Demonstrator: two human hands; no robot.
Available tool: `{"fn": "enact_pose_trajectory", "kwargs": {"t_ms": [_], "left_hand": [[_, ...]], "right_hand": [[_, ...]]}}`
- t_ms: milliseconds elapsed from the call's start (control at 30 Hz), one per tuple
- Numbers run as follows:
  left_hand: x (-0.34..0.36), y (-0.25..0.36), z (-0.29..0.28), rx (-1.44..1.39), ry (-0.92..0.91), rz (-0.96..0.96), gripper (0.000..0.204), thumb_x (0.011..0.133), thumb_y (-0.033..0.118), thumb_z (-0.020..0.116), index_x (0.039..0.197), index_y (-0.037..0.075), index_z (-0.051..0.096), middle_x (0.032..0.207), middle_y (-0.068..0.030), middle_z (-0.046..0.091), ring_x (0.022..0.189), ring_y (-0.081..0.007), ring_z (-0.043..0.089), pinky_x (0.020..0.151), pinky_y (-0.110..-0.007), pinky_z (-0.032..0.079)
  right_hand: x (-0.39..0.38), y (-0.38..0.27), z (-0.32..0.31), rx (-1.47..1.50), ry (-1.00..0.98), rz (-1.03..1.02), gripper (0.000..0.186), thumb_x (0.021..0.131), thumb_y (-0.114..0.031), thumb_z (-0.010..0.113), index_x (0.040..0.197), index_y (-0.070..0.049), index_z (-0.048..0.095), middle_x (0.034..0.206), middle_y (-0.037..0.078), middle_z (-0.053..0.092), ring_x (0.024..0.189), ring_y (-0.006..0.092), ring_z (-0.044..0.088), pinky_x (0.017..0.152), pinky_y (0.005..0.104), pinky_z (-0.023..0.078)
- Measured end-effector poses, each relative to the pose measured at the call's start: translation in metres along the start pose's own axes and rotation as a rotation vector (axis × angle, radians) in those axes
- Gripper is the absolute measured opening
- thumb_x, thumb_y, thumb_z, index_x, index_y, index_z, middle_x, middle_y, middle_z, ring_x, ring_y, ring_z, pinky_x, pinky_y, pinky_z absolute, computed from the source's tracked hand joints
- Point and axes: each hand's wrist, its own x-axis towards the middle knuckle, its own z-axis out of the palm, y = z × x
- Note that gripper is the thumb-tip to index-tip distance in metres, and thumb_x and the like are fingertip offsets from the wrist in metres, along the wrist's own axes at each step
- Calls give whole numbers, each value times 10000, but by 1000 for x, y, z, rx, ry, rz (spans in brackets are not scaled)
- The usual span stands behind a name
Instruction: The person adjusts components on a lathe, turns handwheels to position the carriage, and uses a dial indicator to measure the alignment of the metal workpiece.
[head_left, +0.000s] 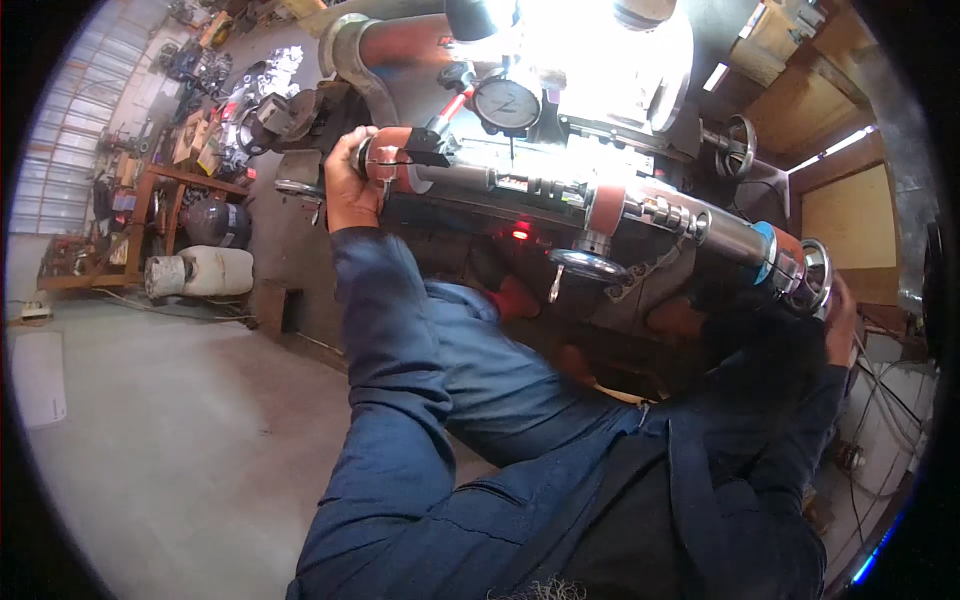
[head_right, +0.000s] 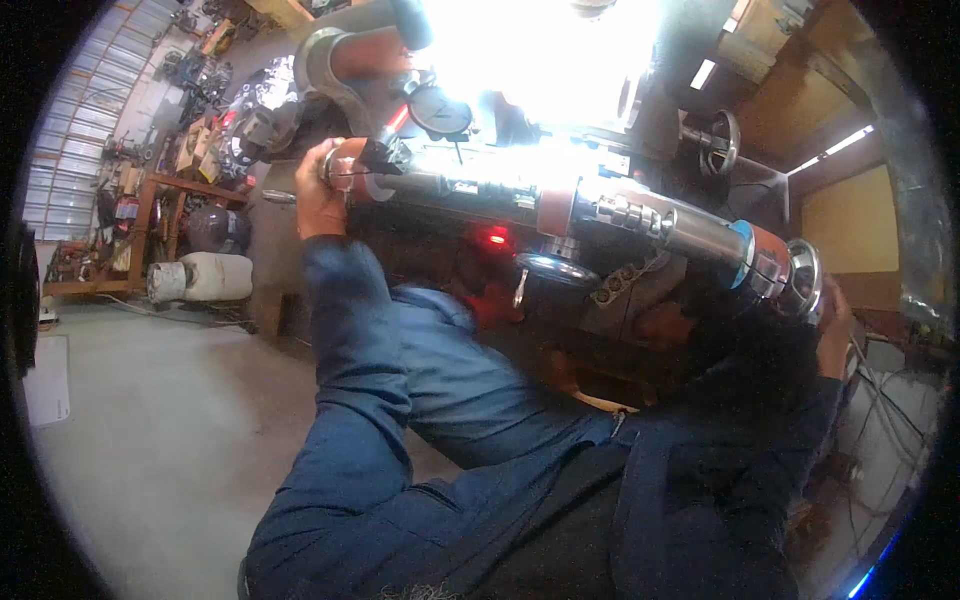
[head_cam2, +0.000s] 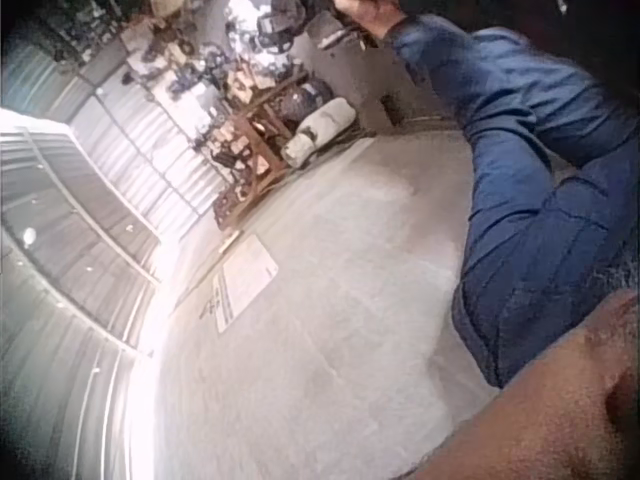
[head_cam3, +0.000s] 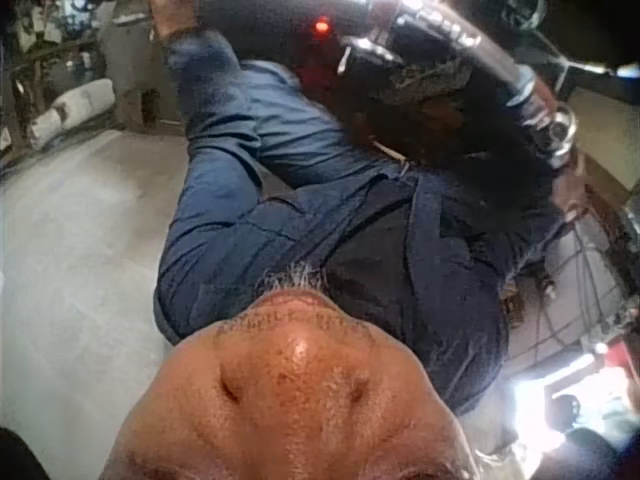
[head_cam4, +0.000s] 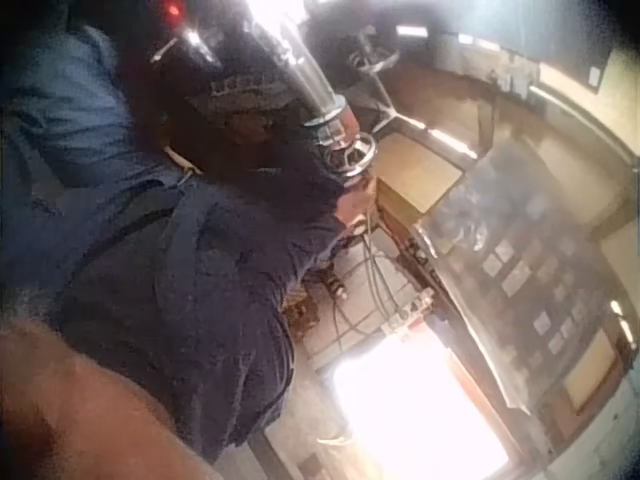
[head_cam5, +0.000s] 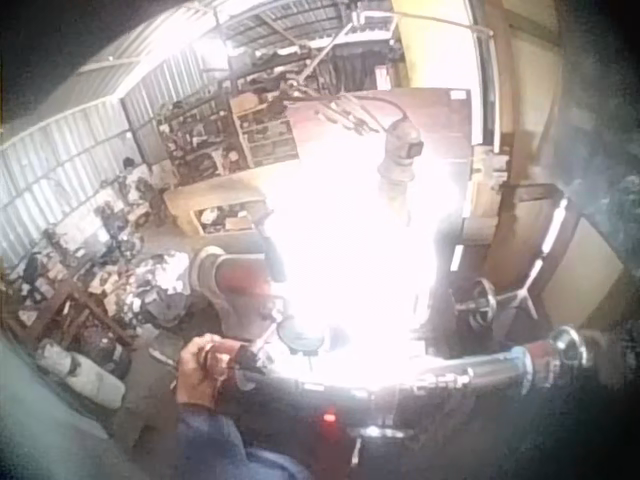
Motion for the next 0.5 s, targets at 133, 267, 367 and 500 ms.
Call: {"fn": "enact_pose_trajectory", "kwargs": {"t_ms": [133,267,367,500], "left_hand": [[14,-4,-28,-138,122,42,245,925,254,633,1050,63,542,1013,-114,666,866,-280,672,754,-444,559],[38,-17,-67,-229,130,11,164,934,247,555,995,94,556,1043,-138,664,989,-325,638,866,-523,506],[31,-28,-58,-125,152,46,153,929,254,520,951,111,571,1038,-132,664,1000,-334,632,875,-511,491],[31,-31,-78,223,171,220,170,926,242,500,983,107,586,1062,-123,668,1009,-337,631,889,-501,476]], "right_hand": [[3,5,33,41,-54,-206,524,1005,-477,522,1213,-7,625,1096,131,685,1046,241,639,897,374,488],[8,-51,52,-44,169,-310,463,993,-434,554,1190,-24,642,1079,127,696,1024,234,646,863,393,495],[16,-10,48,-154,39,34,427,1012,-349,582,1262,-6,626,1125,123,698,1040,206,635,925,367,484],[10,31,48,67,-33,-8,378,1018,-316,574,1211,0,653,1073,113,712,1001,197,641,894,360,494]]}}
